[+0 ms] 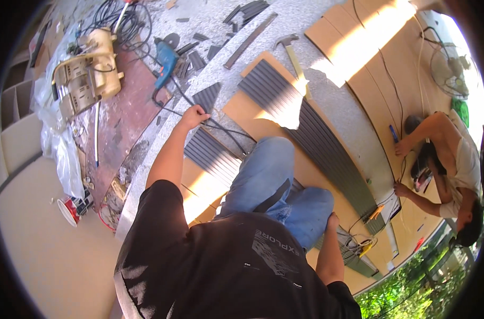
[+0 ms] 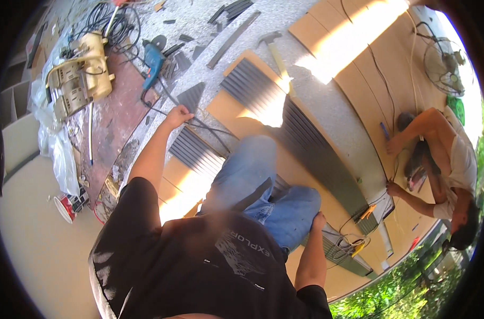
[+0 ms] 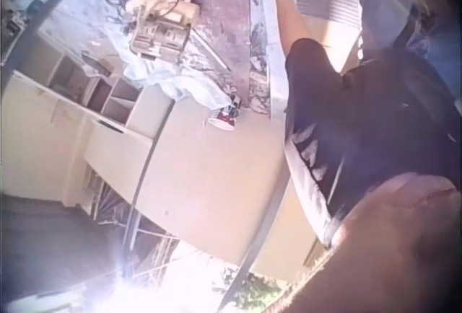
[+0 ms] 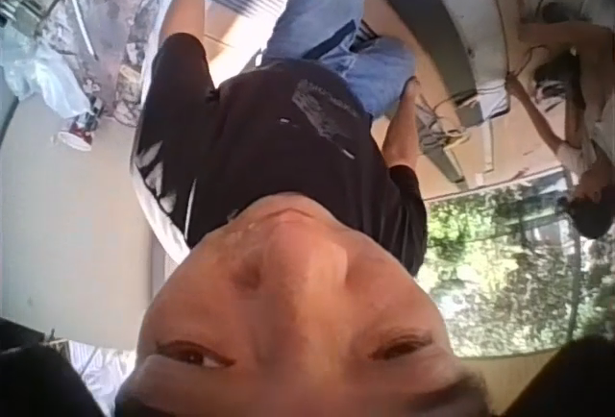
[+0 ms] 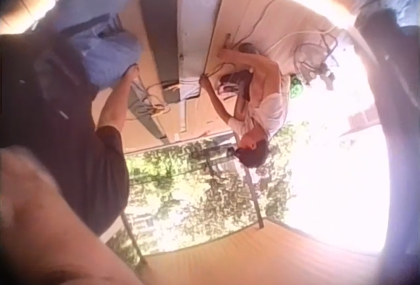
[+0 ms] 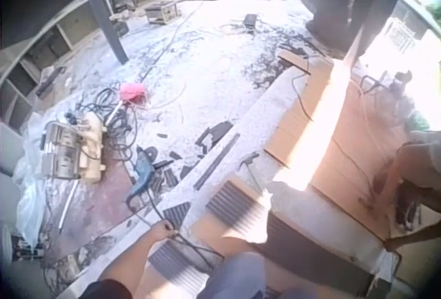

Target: The person installs composite decking boards by trimming pieces with a file and hammer, positioning boards onto the surface, drilling holes with a power drill, securing them with fasteners, and hammering spacers between the planks.

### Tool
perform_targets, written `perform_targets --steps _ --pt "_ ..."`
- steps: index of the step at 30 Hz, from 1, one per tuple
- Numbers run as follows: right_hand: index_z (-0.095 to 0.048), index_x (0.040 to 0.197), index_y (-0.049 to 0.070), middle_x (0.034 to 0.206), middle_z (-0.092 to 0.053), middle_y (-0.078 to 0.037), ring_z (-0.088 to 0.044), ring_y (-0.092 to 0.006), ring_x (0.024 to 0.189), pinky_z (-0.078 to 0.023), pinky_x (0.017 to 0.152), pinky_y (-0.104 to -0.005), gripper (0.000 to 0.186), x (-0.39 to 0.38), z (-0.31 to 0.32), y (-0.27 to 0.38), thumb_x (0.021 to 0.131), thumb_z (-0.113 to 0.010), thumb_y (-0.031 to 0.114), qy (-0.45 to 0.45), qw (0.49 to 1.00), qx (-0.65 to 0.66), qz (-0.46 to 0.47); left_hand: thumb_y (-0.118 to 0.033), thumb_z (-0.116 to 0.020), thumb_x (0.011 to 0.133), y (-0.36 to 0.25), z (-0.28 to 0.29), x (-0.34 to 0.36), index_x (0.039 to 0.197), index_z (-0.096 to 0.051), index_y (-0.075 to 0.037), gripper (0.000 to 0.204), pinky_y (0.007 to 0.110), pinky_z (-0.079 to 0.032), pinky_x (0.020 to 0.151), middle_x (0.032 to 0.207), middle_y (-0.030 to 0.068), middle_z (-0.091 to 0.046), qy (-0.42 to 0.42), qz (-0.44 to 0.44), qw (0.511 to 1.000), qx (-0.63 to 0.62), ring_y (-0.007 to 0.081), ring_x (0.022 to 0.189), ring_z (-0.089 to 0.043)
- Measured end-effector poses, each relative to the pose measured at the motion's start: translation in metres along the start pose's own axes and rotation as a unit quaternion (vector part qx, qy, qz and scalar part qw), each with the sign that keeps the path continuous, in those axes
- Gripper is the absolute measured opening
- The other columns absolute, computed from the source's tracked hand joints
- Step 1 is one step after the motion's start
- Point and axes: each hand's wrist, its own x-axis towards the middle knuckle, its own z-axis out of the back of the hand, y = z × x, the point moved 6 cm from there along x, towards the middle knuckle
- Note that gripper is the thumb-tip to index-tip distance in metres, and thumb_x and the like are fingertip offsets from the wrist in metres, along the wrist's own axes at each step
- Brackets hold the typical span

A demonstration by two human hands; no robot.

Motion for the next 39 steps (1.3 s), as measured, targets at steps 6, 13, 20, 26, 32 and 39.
perform_targets --steps 6,13,20,26,32,39 --pt "-0.070 0.102 -0.007 0.107 -0.071 -0.030 -0.065 -0.0476 0.101 -0.049 0.090 -0.0520 0.043 0.000 0.019 -0.003 0.096 -0.048 0.029 -0.052 0.995 -0.067 0.050 -0.029 -0.085 0.084 -0.018 -0.035 -0.009 0.097 -0.068 -0.006 0.031 0.038 -0.054 0.074 0.086 0.0096 -0.071 -0.051 -0.022 0.997 -0.055 0.0251 0.081 -0.069" --pt "-0.070 0.090 -0.003 0.099 -0.069 -0.030 -0.068 -0.0480 0.094 -0.055 0.086 -0.0543 0.029 -0.032 -0.009 0.063 0.089 -0.050 0.018 -0.054 0.973 -0.166 0.149 -0.005 -0.084 0.082 0.056 -0.022 0.004 0.096 -0.059 -0.007 0.028 0.029 -0.047 0.072 0.086 0.0005 -0.057 -0.070 -0.080 0.986 -0.128 0.0120 0.078 -0.052" --pt "-0.069 0.096 -0.003 0.104 -0.069 -0.032 -0.067 -0.0492 0.099 -0.053 0.091 -0.0545 0.037 -0.071 0.031 0.067 0.097 -0.045 0.026 -0.093 0.987 -0.106 0.081 -0.010 -0.087 0.082 0.013 -0.041 0.028 0.090 -0.061 -0.006 0.027 0.027 -0.047 0.069 0.080 -0.0002 -0.059 0.035 -0.057 0.992 -0.111 0.0115 0.074 -0.054" --pt "-0.070 0.098 -0.003 0.100 -0.071 -0.031 -0.067 -0.0496 0.097 -0.053 0.091 -0.0541 0.036 -0.092 0.042 0.078 0.096 -0.048 0.026 -0.111 0.989 -0.067 0.071 -0.012 -0.087 0.082 0.010 -0.038 0.039 0.091 -0.062 -0.001 0.029 0.031 -0.052 0.070 0.083 0.0056 -0.065 0.071 -0.011 0.995 -0.071 0.0154 0.075 -0.061" --pt "-0.072 0.100 -0.001 0.104 -0.071 -0.030 -0.068 -0.0467 0.101 -0.053 0.093 -0.0522 0.036 -0.095 0.039 0.071 0.095 -0.048 0.025 -0.099 0.993 -0.045 0.055 -0.013 -0.084 0.084 -0.011 -0.031 0.021 0.090 -0.062 0.000 0.027 0.033 -0.052 0.072 0.085 0.0078 -0.066 0.055 -0.093 0.994 0.034 0.0174 0.077 -0.059" --pt "-0.073 0.106 -0.001 0.107 -0.071 -0.028 -0.068 -0.0452 0.104 -0.053 0.094 -0.0510 0.037 -0.096 0.038 0.031 0.094 -0.051 0.026 -0.126 0.987 0.098 0.010 -0.014 -0.079 0.087 -0.041 -0.021 0.001 0.091 -0.067 0.002 0.020 0.036 -0.054 0.077 0.087 0.0102 -0.071 0.025 -0.113 0.991 0.067 0.0209 0.079 -0.063"
